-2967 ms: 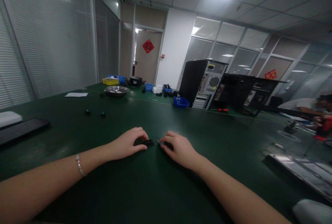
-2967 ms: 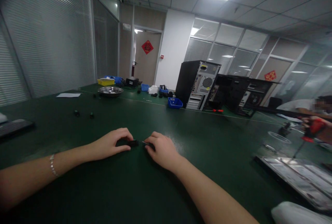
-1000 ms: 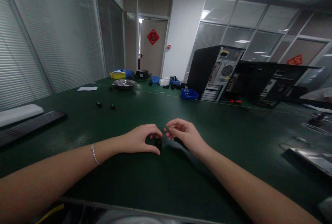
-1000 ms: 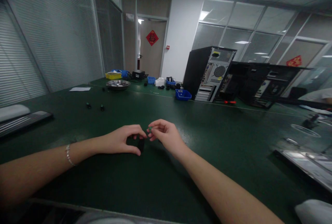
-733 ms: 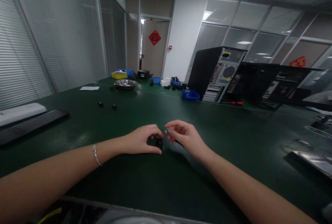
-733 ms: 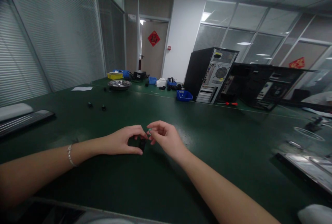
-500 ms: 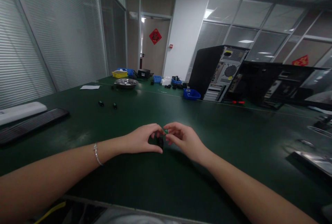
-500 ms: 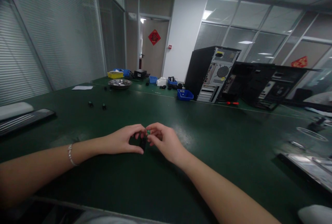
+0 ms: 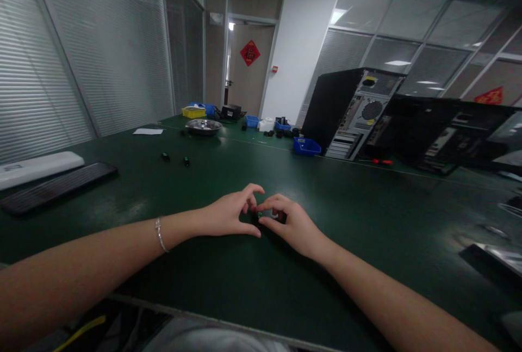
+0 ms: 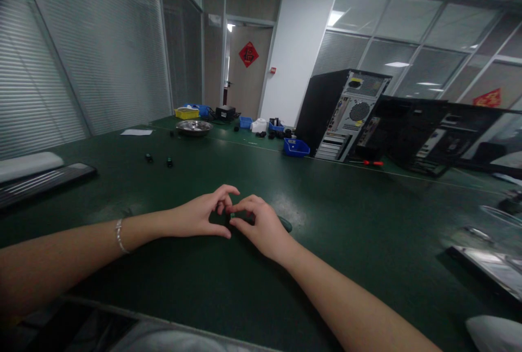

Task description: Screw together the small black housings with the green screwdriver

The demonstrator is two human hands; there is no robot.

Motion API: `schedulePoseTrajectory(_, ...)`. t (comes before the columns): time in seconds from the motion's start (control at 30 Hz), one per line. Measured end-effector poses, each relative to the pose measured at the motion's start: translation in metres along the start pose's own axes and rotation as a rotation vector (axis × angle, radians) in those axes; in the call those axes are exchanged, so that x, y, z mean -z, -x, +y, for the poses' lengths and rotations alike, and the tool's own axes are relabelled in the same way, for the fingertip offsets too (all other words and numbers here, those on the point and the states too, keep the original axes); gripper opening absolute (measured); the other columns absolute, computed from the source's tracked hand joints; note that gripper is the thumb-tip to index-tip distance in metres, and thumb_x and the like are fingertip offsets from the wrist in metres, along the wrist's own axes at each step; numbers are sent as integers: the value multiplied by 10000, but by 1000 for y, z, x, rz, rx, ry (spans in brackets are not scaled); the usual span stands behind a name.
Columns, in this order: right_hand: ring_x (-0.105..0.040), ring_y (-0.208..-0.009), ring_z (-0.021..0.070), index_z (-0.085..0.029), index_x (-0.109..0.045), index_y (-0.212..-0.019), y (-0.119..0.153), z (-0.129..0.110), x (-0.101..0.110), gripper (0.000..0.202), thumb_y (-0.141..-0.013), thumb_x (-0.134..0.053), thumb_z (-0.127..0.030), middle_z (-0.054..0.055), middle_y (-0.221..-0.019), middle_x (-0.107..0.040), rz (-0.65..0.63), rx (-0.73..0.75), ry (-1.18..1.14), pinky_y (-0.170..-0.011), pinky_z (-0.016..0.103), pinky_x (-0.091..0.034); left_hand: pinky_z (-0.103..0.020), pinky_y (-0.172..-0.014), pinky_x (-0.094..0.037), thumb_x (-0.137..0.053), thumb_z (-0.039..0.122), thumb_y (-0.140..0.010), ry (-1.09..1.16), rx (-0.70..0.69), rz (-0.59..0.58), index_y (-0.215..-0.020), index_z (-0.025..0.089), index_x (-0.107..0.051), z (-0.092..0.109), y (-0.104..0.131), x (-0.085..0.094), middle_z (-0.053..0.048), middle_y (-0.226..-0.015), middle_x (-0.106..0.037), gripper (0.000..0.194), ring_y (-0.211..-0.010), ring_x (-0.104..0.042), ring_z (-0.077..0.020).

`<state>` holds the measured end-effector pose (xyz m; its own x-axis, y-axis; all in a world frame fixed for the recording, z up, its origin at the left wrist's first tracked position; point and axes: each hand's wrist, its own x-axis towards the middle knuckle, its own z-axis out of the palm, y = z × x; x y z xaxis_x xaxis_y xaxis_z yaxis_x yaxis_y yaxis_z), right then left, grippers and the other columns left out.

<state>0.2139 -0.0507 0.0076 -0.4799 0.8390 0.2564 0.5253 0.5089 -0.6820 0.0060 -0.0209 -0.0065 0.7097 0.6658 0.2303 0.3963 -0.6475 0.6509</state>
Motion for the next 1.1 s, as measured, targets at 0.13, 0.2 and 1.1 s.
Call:
schedulePoseTrajectory(0.13,-590,-852,185,-223,-744,-1025,0,-1,-2,207,-825,-693,-209,56,-1005,-639,-9,-18,-4,-728,311,-456,-306,-727,-444,-797,401,-727,8,1,4,-1343,245,-310,1,0,0,-16,-972,-560,801,-852,-554,-193)
schedulePoseTrajectory(0.2,-594,-877,192,-222,-746,-1026,0,-2,-3,207,-827,-692,-207,57,-1002,-639,-9,-23,-8,-756,319,-460,-302,-720,-442,-799,403,-726,12,-2,7,-1344,251,-312,1,0,0,-12,-969,-558,801,-852,-554,-192)
schedulePoseTrajectory(1.1,-557,-757,183,-248,-759,-1011,-1,2,-9,212,-810,-694,-254,54,-988,-658,-3,-126,-76,-674,315,-447,-315,-755,-446,-814,399,-709,-20,11,19,-1357,273,-326,2,2,-1,-20,-986,-566,820,-874,-563,-207)
